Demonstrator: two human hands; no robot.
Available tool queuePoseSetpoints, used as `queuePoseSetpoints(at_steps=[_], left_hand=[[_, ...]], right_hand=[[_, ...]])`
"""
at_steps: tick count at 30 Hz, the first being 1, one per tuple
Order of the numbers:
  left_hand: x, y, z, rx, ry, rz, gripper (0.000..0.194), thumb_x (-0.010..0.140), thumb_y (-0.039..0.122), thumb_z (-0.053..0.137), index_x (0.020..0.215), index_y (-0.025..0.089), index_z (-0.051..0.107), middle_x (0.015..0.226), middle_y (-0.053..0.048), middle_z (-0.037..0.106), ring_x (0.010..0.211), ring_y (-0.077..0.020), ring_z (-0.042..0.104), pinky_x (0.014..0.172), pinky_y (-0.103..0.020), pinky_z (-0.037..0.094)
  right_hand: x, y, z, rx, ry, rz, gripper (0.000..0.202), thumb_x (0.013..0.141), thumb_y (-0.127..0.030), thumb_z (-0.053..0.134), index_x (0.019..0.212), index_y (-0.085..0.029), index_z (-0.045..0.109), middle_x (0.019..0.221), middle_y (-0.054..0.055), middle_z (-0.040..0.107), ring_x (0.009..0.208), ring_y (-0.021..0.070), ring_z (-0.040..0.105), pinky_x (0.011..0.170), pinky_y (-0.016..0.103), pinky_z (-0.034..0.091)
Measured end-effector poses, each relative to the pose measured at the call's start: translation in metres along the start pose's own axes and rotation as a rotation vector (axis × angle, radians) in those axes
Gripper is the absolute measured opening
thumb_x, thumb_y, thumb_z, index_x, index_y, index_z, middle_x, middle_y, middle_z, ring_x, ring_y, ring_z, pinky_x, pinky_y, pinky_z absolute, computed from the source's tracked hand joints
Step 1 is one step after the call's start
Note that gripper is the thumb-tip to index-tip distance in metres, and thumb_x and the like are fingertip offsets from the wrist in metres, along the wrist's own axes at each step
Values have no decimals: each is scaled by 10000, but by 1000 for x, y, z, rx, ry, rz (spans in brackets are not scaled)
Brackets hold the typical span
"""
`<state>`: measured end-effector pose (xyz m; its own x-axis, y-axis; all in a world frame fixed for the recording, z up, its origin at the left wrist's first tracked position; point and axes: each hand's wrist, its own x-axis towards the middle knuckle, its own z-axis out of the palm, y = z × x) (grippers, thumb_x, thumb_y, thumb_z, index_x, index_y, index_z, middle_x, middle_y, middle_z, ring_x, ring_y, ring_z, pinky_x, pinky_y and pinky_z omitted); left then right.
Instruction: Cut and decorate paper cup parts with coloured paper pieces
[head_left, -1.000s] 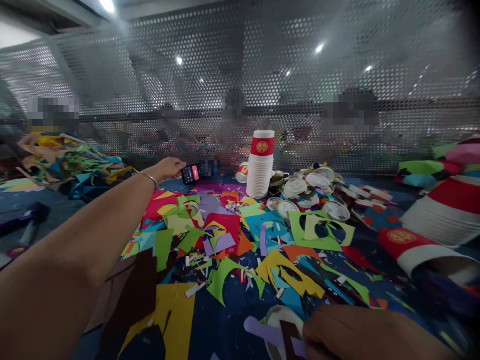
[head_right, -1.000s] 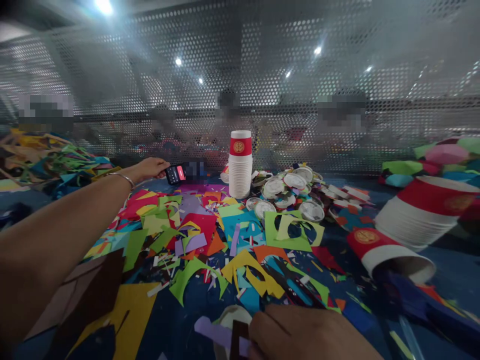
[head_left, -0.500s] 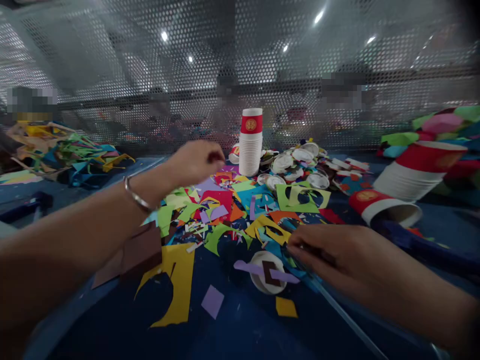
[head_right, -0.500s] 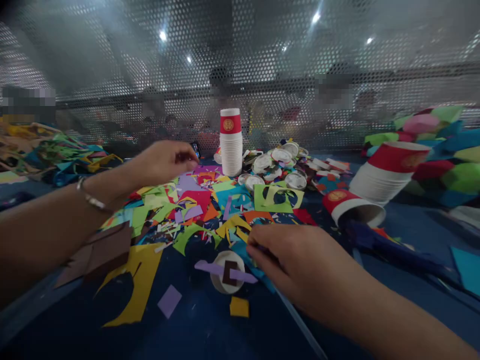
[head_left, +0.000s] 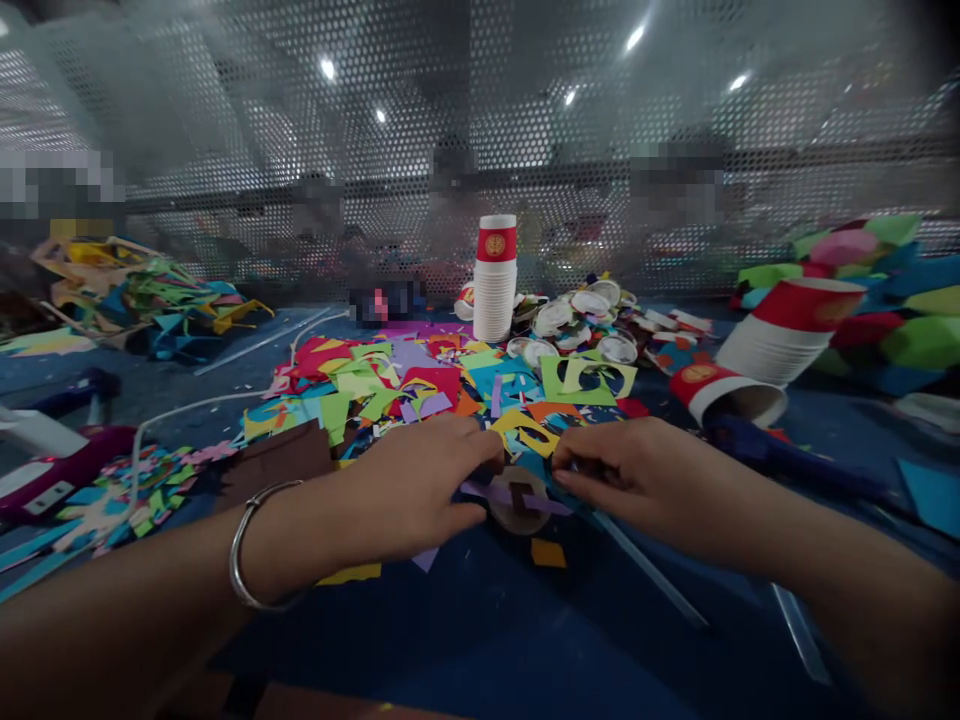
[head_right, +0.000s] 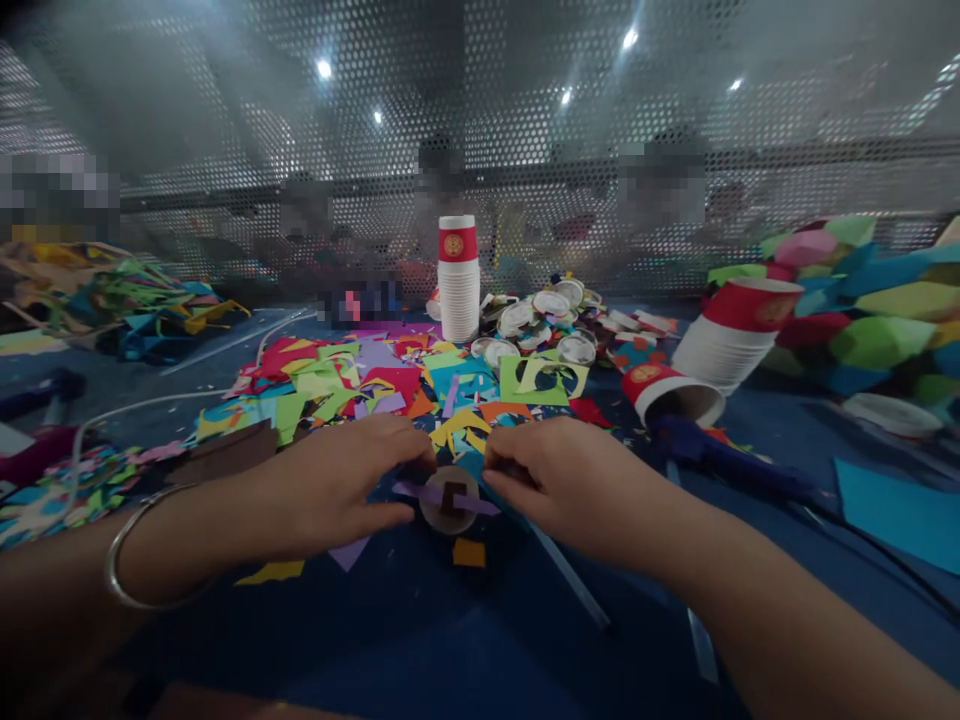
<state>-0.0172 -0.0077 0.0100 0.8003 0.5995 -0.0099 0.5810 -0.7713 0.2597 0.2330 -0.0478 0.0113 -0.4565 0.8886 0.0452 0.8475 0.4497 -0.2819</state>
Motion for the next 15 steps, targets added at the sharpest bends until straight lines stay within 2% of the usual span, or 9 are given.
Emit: queuePoseSetpoints(at_steps=[4,9,15], left_hand=[[1,-2,-1,-74,26,38,270,824,269,682,1080,267,594,1107,-48,637,1039,-256,585,834,-378,464],[4,0,-8,-226,-10,-17,217,802,190,677,1007,234,618,1018,-30,680,892,-198,621,735,-320,474],[10,-13,-6,-211,8,-5,236,781,130,665,1003,201,633,1011,-39,669,892,-195,610,738,-312,462]], right_hand=[[0,-4,0,15,-48,-20,200,974,-281,519,849,-200,653,725,6,633,605,137,546,535,247,346],[1,-5,3,-3,-61,-7,171,960,-284,563,829,-206,642,726,1,628,616,140,535,548,254,345],[0,-6,6,9,-95,9,198,972,-303,559,818,-206,638,716,-4,625,577,132,514,521,255,305]])
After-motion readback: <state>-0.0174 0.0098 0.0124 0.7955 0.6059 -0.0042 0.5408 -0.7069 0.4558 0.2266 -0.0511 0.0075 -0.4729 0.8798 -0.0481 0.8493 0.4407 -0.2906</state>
